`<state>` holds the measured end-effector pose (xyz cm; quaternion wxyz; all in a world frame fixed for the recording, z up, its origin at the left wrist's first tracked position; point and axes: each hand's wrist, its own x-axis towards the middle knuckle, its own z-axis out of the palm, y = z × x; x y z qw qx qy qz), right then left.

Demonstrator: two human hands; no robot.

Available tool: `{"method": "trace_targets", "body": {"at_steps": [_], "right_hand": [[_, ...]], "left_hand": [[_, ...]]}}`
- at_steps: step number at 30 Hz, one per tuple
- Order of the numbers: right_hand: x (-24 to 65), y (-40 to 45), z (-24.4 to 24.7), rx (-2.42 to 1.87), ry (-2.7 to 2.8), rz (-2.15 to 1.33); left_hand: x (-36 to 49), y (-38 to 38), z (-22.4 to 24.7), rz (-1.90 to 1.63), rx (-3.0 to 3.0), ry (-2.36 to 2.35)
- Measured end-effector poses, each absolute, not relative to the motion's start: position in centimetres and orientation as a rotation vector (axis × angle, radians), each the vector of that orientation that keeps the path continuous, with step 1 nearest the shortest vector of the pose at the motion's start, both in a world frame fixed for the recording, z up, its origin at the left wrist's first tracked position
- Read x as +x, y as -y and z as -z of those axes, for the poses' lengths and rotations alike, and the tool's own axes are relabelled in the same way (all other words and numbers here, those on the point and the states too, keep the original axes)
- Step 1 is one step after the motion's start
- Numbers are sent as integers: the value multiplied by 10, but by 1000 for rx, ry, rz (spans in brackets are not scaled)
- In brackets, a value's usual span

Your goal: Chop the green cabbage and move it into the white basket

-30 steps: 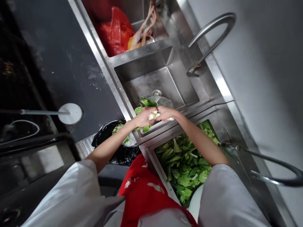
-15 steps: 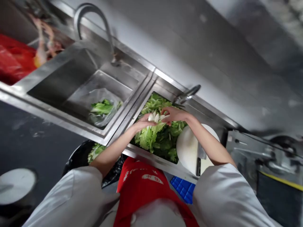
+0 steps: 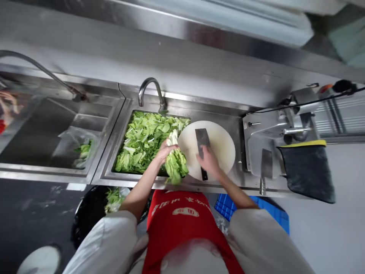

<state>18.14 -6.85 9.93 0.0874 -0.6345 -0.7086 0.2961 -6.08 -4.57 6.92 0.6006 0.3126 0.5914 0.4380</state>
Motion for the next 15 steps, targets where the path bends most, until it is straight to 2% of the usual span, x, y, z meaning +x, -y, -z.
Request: {"method": "trace_targets", "body": {"at_steps": [2, 5, 7, 9, 15], "right_hand": [[202, 108, -69, -2101, 2243, -914], [210, 134, -35, -2235, 2223, -974], [220, 129, -28, -2220, 2130, -995], [243, 117, -31, -2194, 2001, -981], [336, 113, -40, -2063, 1791, -1018]], "left_hand": [[-52, 37, -73, -885, 1134, -1557], [-35, 24, -83, -328, 1663, -1783], [-17, 20, -85, 52, 1826, -1857], [8, 19, -81, 278, 1904, -1867], [109, 14, -51, 327, 2104, -1768]]}}
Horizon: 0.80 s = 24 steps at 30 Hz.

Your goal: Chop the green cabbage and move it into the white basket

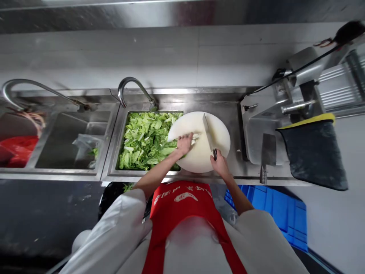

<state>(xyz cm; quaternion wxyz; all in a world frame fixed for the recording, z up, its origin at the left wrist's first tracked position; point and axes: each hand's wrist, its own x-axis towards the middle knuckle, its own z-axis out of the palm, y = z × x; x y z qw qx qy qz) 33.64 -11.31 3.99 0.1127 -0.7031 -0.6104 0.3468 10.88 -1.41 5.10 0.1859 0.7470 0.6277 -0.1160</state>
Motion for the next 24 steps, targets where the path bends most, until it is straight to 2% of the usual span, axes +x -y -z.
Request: {"method": "trace_targets", "body": {"at_steps": [4, 10, 17, 24], "right_hand": [[350, 140, -34, -2125, 1723, -1070], [330, 172, -39, -1993, 1796, -1179], [321, 175, -45, -1971, 1865, -1218], [326, 180, -70, -2061, 1845, -1113]], "left_hand": [[132, 4, -39, 429, 2175, -1658], [83, 5, -35, 566, 2051, -1637], [88, 27, -30, 340, 2030, -1817], [74, 42, -30, 214, 2069, -1873]]}}
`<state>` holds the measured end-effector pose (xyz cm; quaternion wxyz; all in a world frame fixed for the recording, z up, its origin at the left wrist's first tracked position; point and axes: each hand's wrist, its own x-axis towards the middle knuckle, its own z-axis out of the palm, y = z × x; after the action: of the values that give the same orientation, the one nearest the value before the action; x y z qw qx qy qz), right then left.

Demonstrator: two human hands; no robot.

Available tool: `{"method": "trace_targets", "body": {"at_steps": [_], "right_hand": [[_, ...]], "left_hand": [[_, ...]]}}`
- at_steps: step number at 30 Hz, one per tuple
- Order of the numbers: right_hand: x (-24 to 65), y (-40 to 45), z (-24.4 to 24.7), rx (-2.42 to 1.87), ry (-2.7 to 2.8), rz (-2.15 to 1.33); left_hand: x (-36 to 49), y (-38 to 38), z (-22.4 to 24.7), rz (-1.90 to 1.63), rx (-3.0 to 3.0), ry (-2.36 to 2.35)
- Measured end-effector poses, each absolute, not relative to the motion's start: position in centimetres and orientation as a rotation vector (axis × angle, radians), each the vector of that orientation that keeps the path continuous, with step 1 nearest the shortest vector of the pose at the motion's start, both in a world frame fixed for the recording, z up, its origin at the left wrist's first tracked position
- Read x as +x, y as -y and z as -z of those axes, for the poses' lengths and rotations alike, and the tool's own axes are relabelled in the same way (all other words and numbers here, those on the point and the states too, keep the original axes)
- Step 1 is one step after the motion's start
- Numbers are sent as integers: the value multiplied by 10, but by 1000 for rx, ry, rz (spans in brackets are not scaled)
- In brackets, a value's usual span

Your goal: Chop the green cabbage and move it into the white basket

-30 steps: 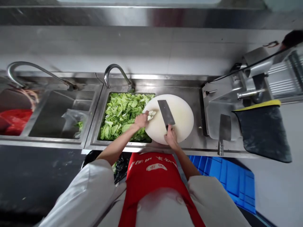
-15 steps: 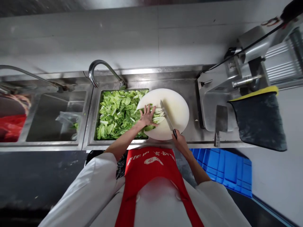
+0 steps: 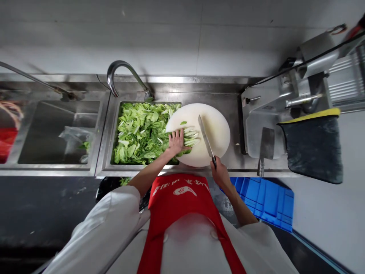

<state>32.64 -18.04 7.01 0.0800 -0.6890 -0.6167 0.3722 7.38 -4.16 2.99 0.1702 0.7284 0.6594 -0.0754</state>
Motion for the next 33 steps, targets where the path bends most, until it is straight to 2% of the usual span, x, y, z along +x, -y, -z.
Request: {"method": "trace_targets", "body": {"at_steps": [6, 17, 28, 33], "right_hand": [[308, 170, -83, -2061, 1974, -1159], [301, 117, -54, -2187, 2169, -1073], [311, 117, -100, -2164, 2268, -978], [307, 120, -103, -2174, 2304, -997]], "left_hand": [[78, 47, -25, 167, 2050, -1863], [73, 45, -18, 145, 2000, -1845], [73, 51, -17, 128, 1994, -1852], [71, 52, -8, 61, 2009, -1845]]}}
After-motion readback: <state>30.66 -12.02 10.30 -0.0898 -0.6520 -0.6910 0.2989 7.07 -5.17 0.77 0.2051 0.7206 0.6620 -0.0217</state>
